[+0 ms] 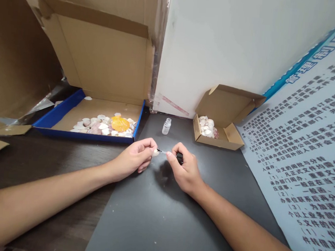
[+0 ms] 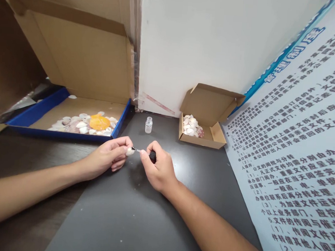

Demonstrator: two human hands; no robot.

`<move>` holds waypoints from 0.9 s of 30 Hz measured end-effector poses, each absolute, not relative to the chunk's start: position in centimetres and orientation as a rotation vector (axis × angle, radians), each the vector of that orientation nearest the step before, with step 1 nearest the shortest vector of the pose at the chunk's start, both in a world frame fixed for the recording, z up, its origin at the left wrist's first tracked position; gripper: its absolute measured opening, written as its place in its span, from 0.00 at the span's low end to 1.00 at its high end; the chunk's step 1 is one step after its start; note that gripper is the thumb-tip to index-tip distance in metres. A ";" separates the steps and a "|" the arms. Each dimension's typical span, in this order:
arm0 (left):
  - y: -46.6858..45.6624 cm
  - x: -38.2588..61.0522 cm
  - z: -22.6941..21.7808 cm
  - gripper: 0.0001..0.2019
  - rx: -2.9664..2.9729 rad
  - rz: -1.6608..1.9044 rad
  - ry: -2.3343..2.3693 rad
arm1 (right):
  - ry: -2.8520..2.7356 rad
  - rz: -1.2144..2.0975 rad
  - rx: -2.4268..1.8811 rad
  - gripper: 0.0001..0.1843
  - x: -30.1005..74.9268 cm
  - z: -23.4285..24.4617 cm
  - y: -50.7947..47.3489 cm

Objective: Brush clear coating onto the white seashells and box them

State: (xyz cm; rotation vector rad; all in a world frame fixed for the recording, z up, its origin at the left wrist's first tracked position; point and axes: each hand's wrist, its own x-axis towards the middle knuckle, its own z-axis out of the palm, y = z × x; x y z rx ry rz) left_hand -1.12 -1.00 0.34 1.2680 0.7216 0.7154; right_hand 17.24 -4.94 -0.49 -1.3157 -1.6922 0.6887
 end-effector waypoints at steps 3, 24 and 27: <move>-1.0 -1.1 0.3 0.10 1.272 0.710 0.720 | -1.721 0.714 -1.320 0.13 17.2 -0.5 -4.9; -1.0 -1.1 0.3 0.12 1.293 0.707 0.723 | -1.755 0.750 -1.289 0.07 17.2 -0.5 -5.0; -1.0 -1.1 0.3 0.12 1.276 0.721 0.730 | -1.753 0.742 -1.294 0.06 17.1 -0.6 -5.0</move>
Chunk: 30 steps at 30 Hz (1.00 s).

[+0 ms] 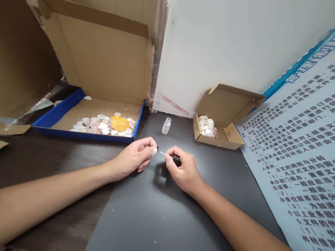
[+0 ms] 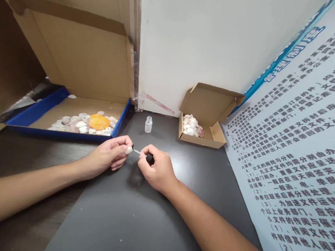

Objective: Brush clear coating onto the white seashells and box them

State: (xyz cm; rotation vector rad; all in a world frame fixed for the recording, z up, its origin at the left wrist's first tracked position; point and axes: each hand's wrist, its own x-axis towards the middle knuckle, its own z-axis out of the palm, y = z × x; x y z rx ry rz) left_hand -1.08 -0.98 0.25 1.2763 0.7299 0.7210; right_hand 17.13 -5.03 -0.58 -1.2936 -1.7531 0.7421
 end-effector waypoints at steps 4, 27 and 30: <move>-1.0 -1.0 0.3 0.12 1.277 0.719 0.739 | -1.774 0.713 -1.282 0.05 17.0 -0.5 -5.0; -1.0 -1.0 0.5 0.09 1.224 0.729 0.737 | -1.752 0.668 -1.428 0.05 17.4 -0.3 -5.0; -0.9 -1.0 0.4 0.09 1.201 0.730 0.740 | -1.729 0.619 -1.504 0.07 17.3 -0.2 -4.9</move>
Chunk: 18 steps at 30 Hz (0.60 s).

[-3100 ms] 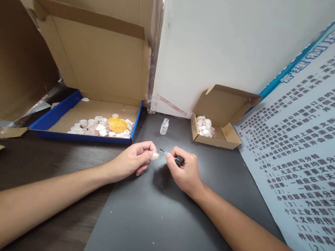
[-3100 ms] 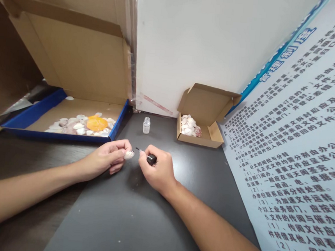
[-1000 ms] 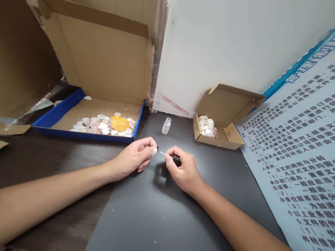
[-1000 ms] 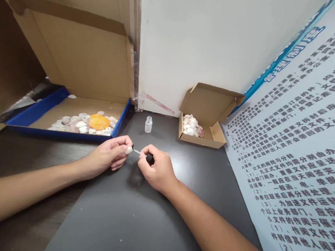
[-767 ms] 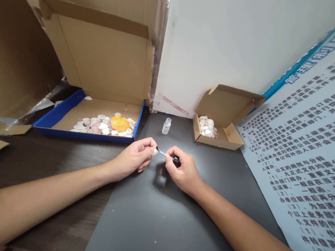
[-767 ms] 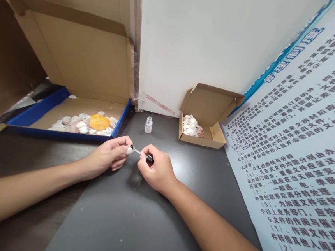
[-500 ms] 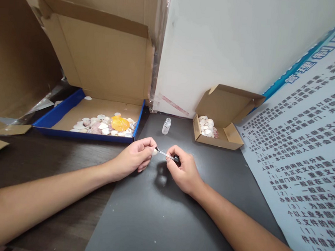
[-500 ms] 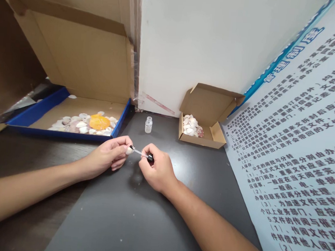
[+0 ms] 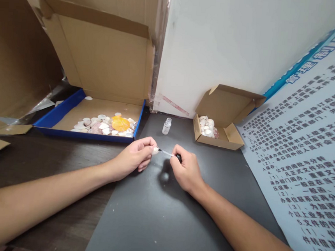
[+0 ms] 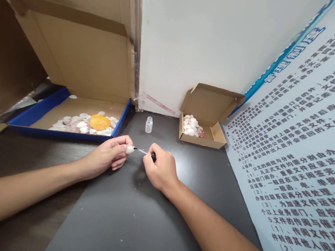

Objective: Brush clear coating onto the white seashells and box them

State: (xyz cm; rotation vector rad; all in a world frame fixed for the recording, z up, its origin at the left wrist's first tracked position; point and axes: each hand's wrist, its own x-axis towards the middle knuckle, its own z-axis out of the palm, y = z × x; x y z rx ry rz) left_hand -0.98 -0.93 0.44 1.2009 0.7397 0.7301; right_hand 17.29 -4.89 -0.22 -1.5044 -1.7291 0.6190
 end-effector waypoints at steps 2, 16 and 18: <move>-0.9 -1.0 0.4 0.09 1.183 0.738 0.738 | -1.713 0.613 -1.503 0.08 17.3 -0.2 -4.9; -0.6 -1.0 0.3 0.08 1.121 0.753 0.738 | -1.731 0.636 -1.426 0.13 17.5 -0.3 -5.1; -0.5 -1.0 0.3 0.08 1.124 0.742 0.726 | -1.760 0.657 -1.365 0.14 17.6 -0.2 -5.2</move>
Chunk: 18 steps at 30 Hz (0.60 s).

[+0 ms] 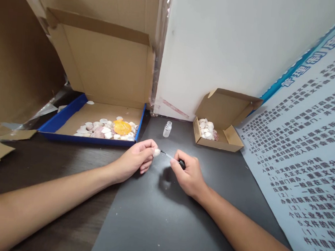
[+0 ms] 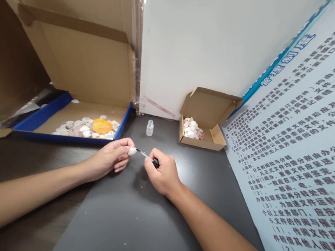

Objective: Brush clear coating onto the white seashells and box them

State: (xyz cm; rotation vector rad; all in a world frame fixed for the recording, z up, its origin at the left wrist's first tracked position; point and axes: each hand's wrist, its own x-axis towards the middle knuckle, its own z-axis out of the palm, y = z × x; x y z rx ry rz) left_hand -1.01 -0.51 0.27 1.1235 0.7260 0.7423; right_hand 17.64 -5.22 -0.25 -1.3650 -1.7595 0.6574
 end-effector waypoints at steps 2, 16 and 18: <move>-0.5 -1.0 0.4 0.09 1.124 0.723 0.715 | -1.777 0.691 -1.340 0.13 17.8 -0.3 -5.4; -0.5 -1.0 0.8 0.10 1.123 0.663 0.710 | -1.817 1.092 -1.282 0.09 18.9 0.8 -7.4; -0.6 -1.1 0.7 0.09 1.133 0.664 0.714 | -1.830 1.110 -1.265 0.10 18.9 1.1 -7.7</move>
